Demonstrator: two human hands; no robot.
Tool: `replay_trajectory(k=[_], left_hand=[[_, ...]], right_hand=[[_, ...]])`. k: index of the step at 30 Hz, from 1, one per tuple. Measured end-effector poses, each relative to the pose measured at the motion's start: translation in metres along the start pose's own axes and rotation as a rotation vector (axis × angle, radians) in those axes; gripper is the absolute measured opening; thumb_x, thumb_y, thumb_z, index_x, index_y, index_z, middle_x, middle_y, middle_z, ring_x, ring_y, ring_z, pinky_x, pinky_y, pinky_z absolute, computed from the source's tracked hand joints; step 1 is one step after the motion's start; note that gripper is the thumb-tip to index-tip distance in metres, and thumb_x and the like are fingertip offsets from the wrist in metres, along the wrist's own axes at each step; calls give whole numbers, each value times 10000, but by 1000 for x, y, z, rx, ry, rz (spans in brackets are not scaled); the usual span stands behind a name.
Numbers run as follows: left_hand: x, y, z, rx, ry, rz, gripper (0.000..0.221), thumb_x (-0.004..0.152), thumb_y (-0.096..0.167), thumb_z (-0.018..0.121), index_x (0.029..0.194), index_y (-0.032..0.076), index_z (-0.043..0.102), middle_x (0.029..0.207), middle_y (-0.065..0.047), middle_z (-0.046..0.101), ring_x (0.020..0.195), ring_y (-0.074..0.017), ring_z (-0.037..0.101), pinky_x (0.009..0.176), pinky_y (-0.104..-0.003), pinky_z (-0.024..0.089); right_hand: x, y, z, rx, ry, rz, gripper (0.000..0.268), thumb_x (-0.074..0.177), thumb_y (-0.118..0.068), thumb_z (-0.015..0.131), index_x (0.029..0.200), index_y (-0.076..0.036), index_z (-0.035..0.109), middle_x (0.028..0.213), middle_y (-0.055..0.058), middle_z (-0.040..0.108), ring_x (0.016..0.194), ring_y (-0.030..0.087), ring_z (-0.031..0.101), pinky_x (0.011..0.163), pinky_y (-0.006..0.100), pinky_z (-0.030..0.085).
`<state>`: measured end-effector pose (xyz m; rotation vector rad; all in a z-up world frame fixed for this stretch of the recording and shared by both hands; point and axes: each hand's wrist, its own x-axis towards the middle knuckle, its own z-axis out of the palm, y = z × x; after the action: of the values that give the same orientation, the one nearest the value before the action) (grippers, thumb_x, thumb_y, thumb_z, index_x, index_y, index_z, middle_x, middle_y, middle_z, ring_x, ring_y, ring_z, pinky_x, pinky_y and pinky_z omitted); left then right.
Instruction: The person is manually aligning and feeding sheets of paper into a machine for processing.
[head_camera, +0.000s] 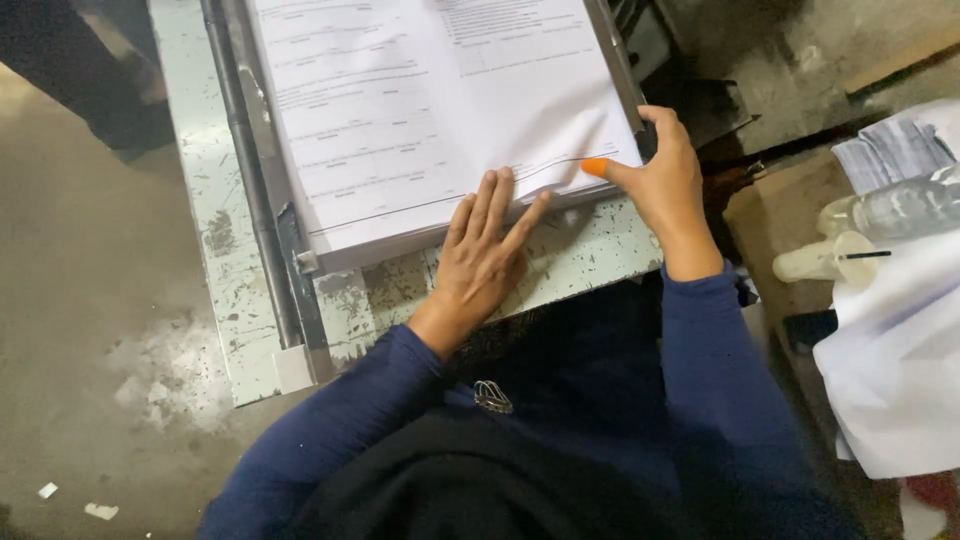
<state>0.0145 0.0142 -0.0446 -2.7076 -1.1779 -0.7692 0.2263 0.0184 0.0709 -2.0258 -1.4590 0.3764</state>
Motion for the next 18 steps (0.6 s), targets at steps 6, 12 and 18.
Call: replay_trajectory(k=[6, 12, 18], left_hand=[[2, 3, -5, -38, 26, -8, 822, 855, 169, 600, 1566, 245, 195, 1612, -203, 100, 1497, -338, 67, 1191, -452, 98], [1, 2, 3, -8, 40, -3, 858, 830, 209, 630, 1562, 285, 190, 1600, -188, 182, 1491, -323, 140, 1190, -439, 121], [1, 3, 2, -19, 35, -13, 844, 825, 200, 635, 1558, 263, 222, 1596, -190, 200, 1490, -316, 149, 1185, -425, 117]], right_hand=[[4, 15, -2, 133, -41, -25, 705, 761, -225, 830, 1344, -54, 472, 1337, 235, 489, 1294, 443, 410, 1047, 566, 340], [5, 8, 0, 135, -16, -23, 675, 747, -113, 835, 1323, -38, 492, 1304, 247, 513, 1270, 460, 431, 1036, 565, 346], [3, 4, -2, 83, -18, -14, 694, 750, -180, 848, 1325, -56, 481, 1307, 228, 509, 1279, 435, 431, 1043, 557, 348]])
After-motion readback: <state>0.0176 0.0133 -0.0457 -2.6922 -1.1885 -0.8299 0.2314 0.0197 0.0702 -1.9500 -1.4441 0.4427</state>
